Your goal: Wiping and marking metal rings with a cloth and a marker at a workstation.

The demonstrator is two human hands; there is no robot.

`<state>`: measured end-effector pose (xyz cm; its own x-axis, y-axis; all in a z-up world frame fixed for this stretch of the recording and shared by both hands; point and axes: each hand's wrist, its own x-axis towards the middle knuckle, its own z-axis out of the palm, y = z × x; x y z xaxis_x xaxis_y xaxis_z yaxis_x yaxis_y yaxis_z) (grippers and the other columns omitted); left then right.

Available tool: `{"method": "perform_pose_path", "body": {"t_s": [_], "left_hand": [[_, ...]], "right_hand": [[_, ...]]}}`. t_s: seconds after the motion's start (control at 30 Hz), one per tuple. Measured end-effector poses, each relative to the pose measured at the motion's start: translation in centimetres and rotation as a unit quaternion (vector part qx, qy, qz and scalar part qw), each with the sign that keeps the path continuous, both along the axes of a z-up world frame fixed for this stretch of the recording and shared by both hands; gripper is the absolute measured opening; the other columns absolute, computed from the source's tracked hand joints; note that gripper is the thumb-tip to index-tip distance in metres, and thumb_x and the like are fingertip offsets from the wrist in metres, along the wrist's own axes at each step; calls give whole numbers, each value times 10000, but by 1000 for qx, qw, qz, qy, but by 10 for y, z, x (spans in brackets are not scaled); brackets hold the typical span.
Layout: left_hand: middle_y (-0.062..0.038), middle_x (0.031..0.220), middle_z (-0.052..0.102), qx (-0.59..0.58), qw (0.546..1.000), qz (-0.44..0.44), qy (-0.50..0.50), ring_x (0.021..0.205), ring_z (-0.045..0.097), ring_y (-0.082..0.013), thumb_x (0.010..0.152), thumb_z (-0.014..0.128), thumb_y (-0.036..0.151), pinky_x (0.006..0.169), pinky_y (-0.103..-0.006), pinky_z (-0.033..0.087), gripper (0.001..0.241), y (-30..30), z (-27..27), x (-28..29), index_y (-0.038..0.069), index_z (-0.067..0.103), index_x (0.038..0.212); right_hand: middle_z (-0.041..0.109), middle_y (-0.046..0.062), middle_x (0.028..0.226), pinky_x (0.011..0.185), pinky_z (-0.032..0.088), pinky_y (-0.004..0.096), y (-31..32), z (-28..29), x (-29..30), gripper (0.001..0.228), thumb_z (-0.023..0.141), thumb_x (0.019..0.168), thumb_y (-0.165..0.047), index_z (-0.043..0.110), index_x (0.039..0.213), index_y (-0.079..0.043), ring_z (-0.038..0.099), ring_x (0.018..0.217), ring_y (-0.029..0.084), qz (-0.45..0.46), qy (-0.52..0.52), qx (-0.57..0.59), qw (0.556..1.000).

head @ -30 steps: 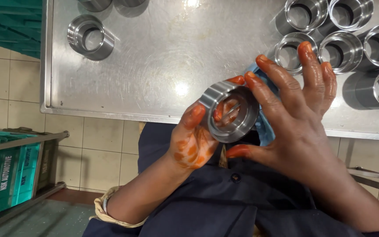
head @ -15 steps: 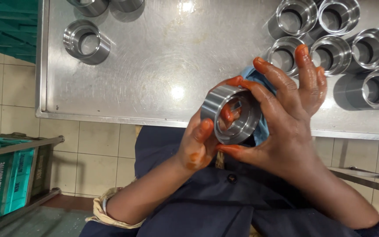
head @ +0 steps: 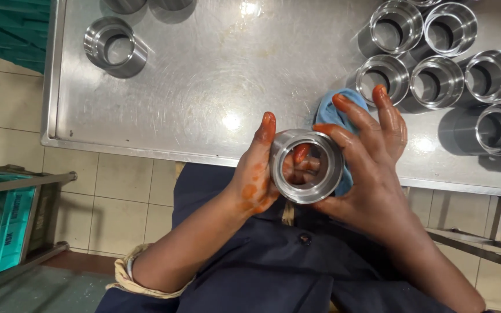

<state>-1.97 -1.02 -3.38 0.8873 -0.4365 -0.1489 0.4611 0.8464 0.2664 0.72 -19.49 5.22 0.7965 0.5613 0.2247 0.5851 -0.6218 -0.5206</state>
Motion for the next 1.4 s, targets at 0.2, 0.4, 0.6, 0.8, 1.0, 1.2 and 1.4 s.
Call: {"method": "perform_pose_path", "body": {"t_s": [0.2,0.4,0.6,0.8,1.0,1.2,1.4], "left_hand": [[-181,1168,664,-16,1000,12,-22,1048,692,-282,1073,404,685,881,-379,619,810,-10,13,0,-29,584,1410],[-185,1495,527,101,982,148,-65,1268,607,-283,980,491,590,906,-372,512,706,-28,25,10,10,461,1383],[-292,1374,564,18,984,173,-45,1183,638,-376,1085,450,588,968,-514,581,568,-14,9,23,71,430,1320],[-272,1295,616,32,987,148,-61,1169,649,-335,1046,425,646,978,-469,573,665,-11,16,26,80,470,1391],[-179,1244,600,104,983,126,-82,1145,616,-248,1088,486,477,992,-397,538,510,-29,-5,7,42,500,1353],[-113,1228,604,349,914,126,-167,1161,596,-197,1042,552,314,1045,-361,484,422,-34,-23,4,25,472,1337],[-176,1297,589,307,927,144,-161,1197,585,-225,1080,518,451,1042,-363,469,561,-13,26,0,-35,484,1359]], "right_hand": [[374,125,1618,1309,166,608,2,-13,2,902,973,642,-402,528,1380,-135,81,1604,397,-45,-47,53,996],[420,164,1583,1262,267,524,-17,-10,13,964,910,656,-394,474,1460,-88,282,1539,400,-39,25,101,994],[555,209,1370,1007,441,521,-16,-33,17,739,819,707,-171,568,1390,-41,544,1216,414,-88,-35,-86,992],[641,92,1084,839,513,409,-42,-48,16,280,727,843,-28,684,1119,-52,656,934,324,-98,-60,56,992],[603,58,1067,781,452,433,-4,-22,-5,274,825,777,-203,650,982,-155,608,890,255,105,-240,132,956],[600,52,1075,953,356,493,23,5,11,266,742,834,-344,683,1023,-166,530,1064,265,36,-239,64,968],[615,101,1172,1035,349,486,-12,-42,57,326,711,898,-256,646,1187,-119,526,1171,311,-133,-128,19,983]]}}
